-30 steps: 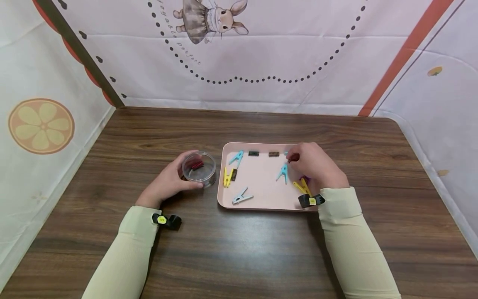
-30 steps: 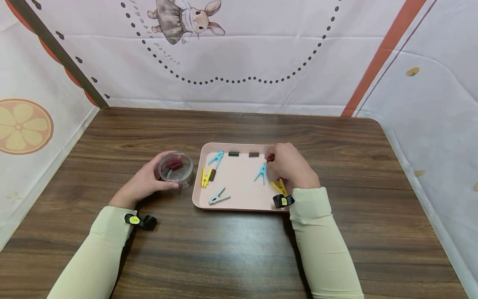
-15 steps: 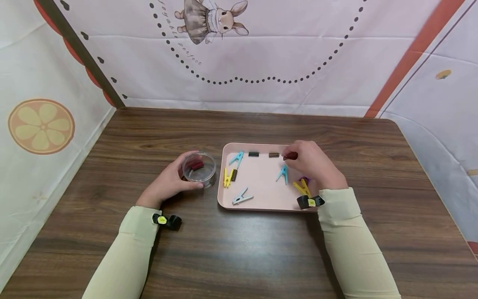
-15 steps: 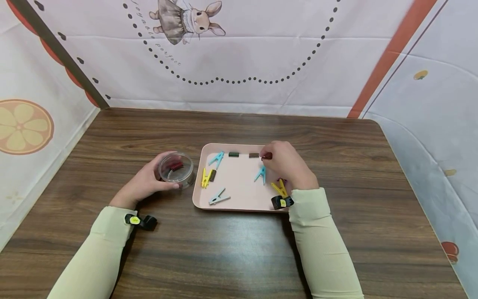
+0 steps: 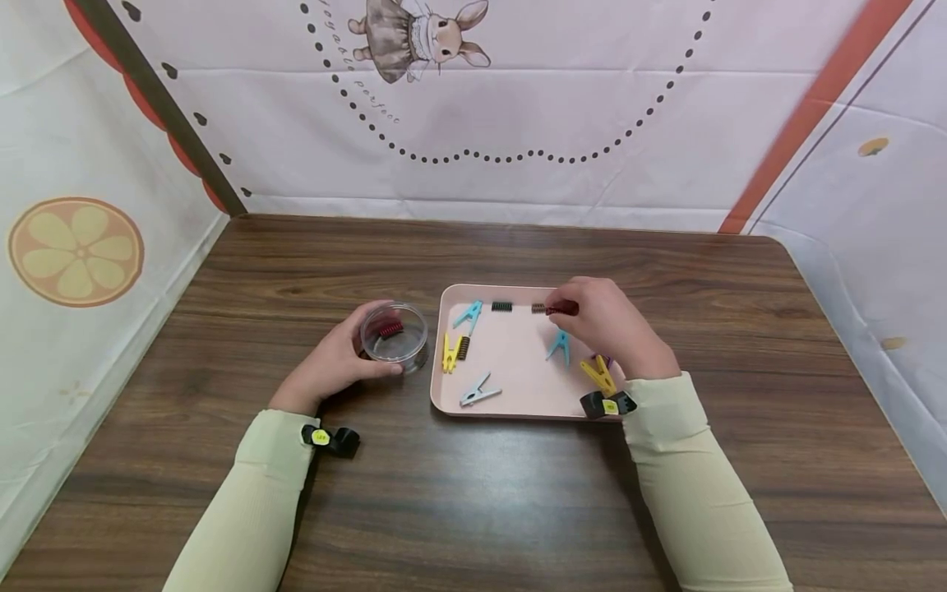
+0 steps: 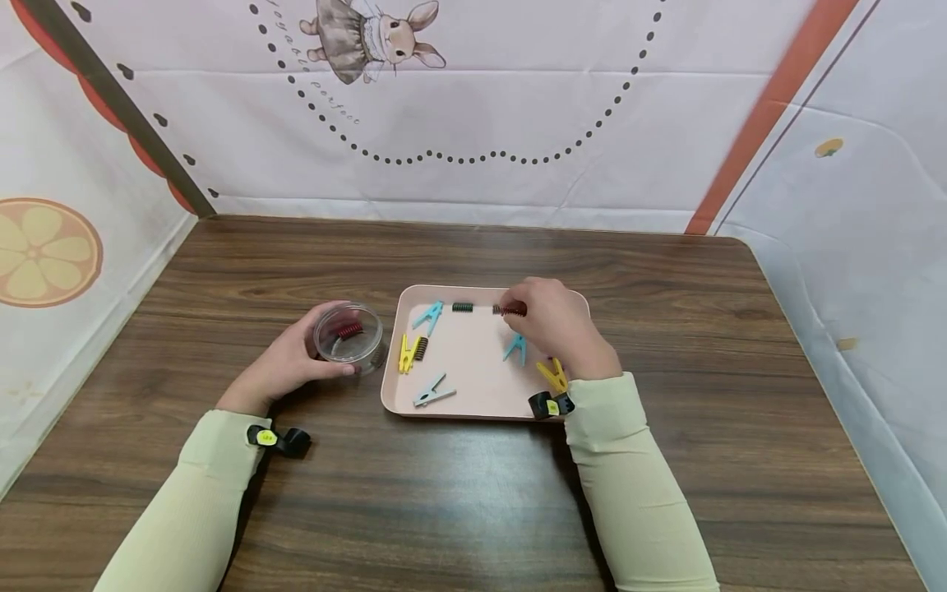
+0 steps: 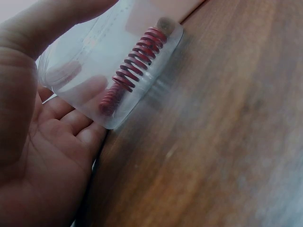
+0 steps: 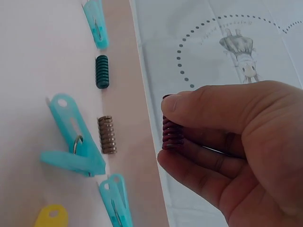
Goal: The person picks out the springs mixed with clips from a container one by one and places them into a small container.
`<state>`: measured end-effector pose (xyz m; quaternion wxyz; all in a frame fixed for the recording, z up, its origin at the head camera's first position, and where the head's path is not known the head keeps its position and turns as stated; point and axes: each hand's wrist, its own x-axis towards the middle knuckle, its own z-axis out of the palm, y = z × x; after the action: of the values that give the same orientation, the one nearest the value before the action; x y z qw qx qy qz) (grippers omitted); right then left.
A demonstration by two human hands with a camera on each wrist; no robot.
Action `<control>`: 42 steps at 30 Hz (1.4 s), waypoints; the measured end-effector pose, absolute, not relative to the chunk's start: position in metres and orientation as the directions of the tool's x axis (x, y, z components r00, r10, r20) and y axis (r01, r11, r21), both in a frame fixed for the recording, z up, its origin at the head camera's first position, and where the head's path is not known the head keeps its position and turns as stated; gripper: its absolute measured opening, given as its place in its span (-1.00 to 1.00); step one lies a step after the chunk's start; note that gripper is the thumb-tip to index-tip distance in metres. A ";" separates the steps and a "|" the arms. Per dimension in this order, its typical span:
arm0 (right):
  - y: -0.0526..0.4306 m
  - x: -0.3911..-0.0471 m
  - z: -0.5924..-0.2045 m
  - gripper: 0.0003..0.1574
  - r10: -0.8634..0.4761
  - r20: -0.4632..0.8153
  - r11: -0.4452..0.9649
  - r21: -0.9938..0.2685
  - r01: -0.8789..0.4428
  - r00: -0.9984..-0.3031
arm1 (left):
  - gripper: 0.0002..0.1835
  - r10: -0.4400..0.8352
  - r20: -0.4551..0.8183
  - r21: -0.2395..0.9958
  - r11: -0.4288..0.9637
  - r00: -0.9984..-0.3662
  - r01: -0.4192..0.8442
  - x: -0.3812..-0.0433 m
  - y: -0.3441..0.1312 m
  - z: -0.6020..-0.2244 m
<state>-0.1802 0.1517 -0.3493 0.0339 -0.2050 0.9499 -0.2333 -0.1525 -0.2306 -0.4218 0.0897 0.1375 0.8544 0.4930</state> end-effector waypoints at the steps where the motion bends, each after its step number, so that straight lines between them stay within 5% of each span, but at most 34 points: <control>1: 0.151 -0.180 -0.349 -0.81 -0.408 0.036 0.807 -0.454 -0.378 -0.912 | 0.02 0.324 -0.018 0.868 0.475 -0.946 0.146 -0.152 -0.231 -0.421; 17: 0.136 -0.174 -0.338 -0.83 -0.419 0.118 0.817 -0.383 -0.431 -0.900 | 0.02 0.335 -0.030 0.877 0.461 -0.942 0.136 -0.154 -0.232 -0.416; 42: 0.111 -0.178 -0.333 -0.82 -0.491 0.239 0.713 -0.442 -0.544 -0.838 | 0.03 0.328 -0.039 0.871 0.474 -0.944 0.129 -0.158 -0.235 -0.418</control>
<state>-0.1783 0.1110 -0.3329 -0.0521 -0.2802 0.9241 -0.2548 -0.1582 -0.2349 -0.4177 0.1007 0.1339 0.8525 0.4952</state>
